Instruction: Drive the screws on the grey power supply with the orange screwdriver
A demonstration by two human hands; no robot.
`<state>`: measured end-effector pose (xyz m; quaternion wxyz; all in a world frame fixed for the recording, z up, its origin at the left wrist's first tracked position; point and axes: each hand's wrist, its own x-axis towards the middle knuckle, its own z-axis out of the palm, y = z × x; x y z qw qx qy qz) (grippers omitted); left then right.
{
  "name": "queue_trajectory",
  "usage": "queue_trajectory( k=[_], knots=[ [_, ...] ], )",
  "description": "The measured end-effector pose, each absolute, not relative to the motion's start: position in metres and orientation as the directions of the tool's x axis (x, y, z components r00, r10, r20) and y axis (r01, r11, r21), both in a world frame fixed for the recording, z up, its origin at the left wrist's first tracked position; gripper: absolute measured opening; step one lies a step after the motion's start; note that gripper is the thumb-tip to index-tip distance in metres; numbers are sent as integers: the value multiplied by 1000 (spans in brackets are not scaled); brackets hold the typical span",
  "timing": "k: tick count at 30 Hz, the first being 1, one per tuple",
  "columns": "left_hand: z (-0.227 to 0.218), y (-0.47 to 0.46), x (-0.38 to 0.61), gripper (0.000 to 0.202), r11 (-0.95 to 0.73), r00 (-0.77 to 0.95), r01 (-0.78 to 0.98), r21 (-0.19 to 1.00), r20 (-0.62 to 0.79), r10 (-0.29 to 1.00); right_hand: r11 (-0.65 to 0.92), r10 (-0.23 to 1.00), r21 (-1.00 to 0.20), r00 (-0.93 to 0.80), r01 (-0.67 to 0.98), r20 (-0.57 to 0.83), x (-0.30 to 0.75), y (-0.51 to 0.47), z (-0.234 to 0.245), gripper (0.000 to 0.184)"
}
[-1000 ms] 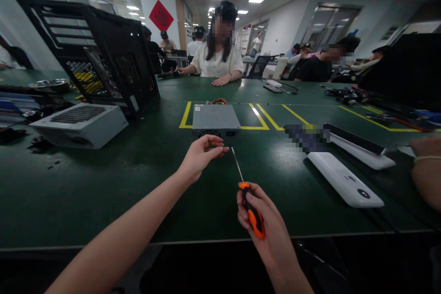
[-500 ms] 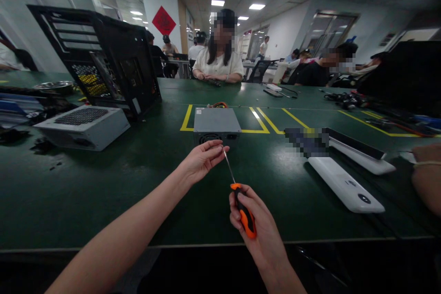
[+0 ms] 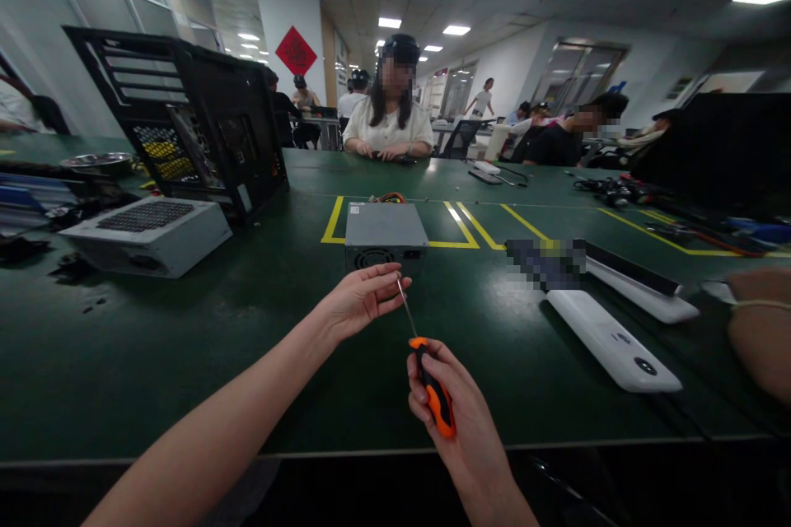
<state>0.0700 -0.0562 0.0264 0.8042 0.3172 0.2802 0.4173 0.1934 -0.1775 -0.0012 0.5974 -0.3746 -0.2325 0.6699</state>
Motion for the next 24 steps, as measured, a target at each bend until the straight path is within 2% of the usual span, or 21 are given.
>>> queue_trajectory(
  k=[6, 14, 21, 24],
  knots=[
    [27, -55, 68, 22, 447, 500, -442, 778, -200, 843, -229, 953, -745, 13, -627, -304, 194, -178, 0, 20],
    [23, -49, 66, 22, 403, 456, -409, 818, -200, 867, -350, 930, -715, -131, -605, -345, 198, -169, 7, 30],
    [16, -46, 66, 19, 386, 459, -484, 786, -147, 876, -330, 930, -649, -118, -686, -348, 195, -163, 7, 27],
    [8, -41, 66, 15, 392, 424, -497, 774, -178, 888, -313, 930, -633, -93, -708, -355, 197, -155, 6, 24]
  ],
)
